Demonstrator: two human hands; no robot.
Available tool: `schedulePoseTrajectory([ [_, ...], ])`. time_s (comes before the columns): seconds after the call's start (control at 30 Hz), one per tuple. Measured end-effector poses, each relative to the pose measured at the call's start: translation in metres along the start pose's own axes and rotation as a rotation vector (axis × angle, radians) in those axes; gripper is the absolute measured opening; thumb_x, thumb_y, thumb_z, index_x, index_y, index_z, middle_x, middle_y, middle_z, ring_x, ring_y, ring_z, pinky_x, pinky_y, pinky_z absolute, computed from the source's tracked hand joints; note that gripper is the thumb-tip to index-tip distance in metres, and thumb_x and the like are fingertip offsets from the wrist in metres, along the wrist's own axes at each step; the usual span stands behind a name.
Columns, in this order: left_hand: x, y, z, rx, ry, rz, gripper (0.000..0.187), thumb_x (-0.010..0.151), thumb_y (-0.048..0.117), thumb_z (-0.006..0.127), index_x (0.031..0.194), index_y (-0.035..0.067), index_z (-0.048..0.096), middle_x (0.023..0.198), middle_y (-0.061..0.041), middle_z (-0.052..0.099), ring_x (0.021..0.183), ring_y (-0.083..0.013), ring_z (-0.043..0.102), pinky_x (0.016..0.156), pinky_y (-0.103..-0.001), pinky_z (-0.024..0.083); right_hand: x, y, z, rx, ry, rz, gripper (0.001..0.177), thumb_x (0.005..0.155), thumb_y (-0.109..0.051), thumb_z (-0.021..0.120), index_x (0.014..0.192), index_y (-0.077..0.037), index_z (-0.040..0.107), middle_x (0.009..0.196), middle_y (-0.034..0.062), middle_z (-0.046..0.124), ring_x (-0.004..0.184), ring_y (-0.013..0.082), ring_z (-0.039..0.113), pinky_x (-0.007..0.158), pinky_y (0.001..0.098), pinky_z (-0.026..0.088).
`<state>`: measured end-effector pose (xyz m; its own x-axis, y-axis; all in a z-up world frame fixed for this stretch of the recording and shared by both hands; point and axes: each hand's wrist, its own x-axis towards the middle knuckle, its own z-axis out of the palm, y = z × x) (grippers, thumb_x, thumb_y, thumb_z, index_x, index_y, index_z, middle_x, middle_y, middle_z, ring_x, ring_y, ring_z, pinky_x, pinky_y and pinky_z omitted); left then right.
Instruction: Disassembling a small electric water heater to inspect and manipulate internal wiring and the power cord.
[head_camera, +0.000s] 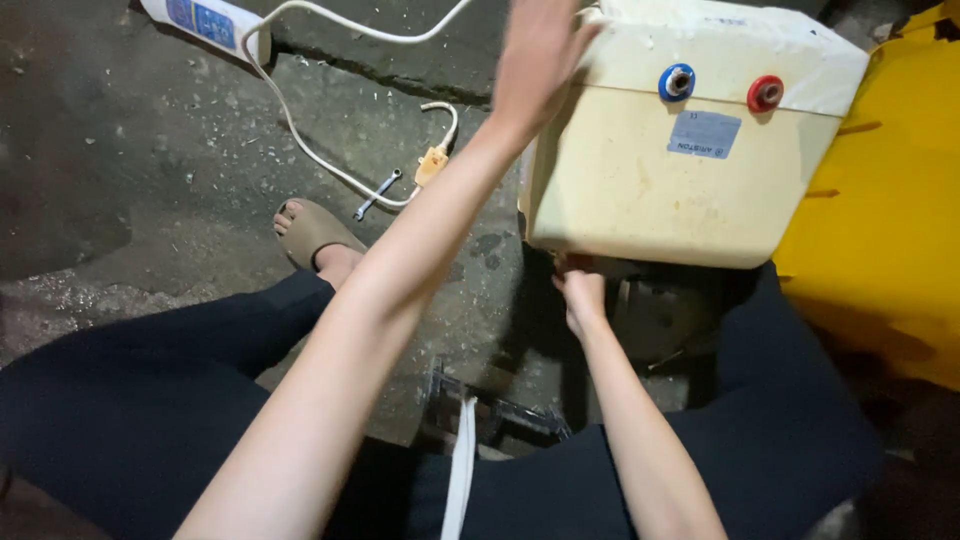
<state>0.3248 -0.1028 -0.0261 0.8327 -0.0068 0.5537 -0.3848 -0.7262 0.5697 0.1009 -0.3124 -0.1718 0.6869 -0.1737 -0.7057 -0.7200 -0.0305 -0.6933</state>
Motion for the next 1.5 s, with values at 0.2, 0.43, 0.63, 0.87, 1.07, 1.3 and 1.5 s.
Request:
schedulePoseTrajectory([
  [0.2,-0.2,0.031,-0.021,-0.181,0.21,-0.421,0.03,0.111,0.014,0.05,0.134,-0.006,0.056,0.128,-0.03,0.06,0.126,-0.0468,0.056,0.11,-0.054,0.043,0.109,0.088,-0.112,0.781,0.352,0.1,0.031,0.077,0.0,0.079,0.105,-0.01,0.07,0.1,0.0129,0.078,0.097,0.0336,0.076,0.089,0.0577,0.061],
  [0.43,-0.308,0.037,0.063,-0.19,-0.676,-0.826,0.066,0.095,0.033,0.068,0.149,0.005,0.041,0.146,-0.022,0.049,0.141,-0.046,0.041,0.12,-0.058,0.034,0.044,0.021,-0.1,0.952,0.289,0.078,0.025,0.099,-0.024,0.046,0.108,-0.014,0.067,0.119,0.014,0.072,0.118,0.0347,0.066,0.11,0.0631,0.044],
  [0.63,-0.262,0.071,0.057,-0.082,-0.463,-1.115,0.05,0.093,0.043,0.053,0.132,0.011,0.051,0.13,-0.016,0.056,0.121,-0.0401,0.06,0.104,-0.057,0.051,-0.018,-0.071,-0.042,1.128,0.149,0.134,0.066,0.092,-0.078,0.037,0.122,-0.023,0.056,0.132,0.0054,0.059,0.133,0.0294,0.052,0.117,0.0662,0.032],
  [0.87,-0.268,0.054,0.056,-0.033,-0.496,-0.838,0.028,0.097,0.032,0.054,0.109,0.01,0.064,0.106,-0.014,0.07,0.117,-0.0347,0.063,0.106,-0.051,0.046,0.036,-0.039,-0.054,1.07,0.163,0.218,0.058,0.096,-0.073,0.032,0.12,-0.024,0.052,0.112,-0.0001,0.06,0.112,0.0245,0.061,0.113,0.0729,0.034],
  [1.07,-0.201,0.071,0.013,0.026,-0.605,-0.625,0.034,0.098,0.008,0.064,0.13,-0.002,0.059,0.129,-0.018,0.065,0.136,-0.0344,0.05,0.116,-0.051,0.034,-0.036,-0.161,-0.031,0.929,0.043,0.147,0.091,0.086,-0.083,0.026,0.155,-0.023,0.022,0.16,0.0072,0.026,0.15,0.0299,0.031,0.124,0.0669,0.016],
  [1.3,-0.145,0.075,0.011,-0.127,-0.434,-0.612,0.033,0.079,0.008,0.052,0.106,-0.003,0.069,0.113,-0.025,0.068,0.107,-0.0471,0.064,0.093,-0.059,0.052,-0.072,-0.226,-0.022,0.91,-0.068,0.031,0.146,0.061,-0.086,0.067,0.16,-0.007,-0.006,0.167,0.0194,-0.009,0.158,0.0369,0.003,0.129,0.0601,0.005],
  [1.5,-0.109,0.072,0.007,-0.305,-0.18,-0.59,0.036,0.106,0.024,0.044,0.097,-0.005,0.065,0.09,-0.032,0.065,0.095,-0.0535,0.062,0.081,-0.062,0.048,-0.081,-0.282,-0.027,0.997,-0.161,0.016,0.153,0.055,-0.06,0.095,0.158,-0.004,-0.003,0.161,0.0224,0.001,0.154,0.0406,0.023,0.128,0.0594,0.02],
])
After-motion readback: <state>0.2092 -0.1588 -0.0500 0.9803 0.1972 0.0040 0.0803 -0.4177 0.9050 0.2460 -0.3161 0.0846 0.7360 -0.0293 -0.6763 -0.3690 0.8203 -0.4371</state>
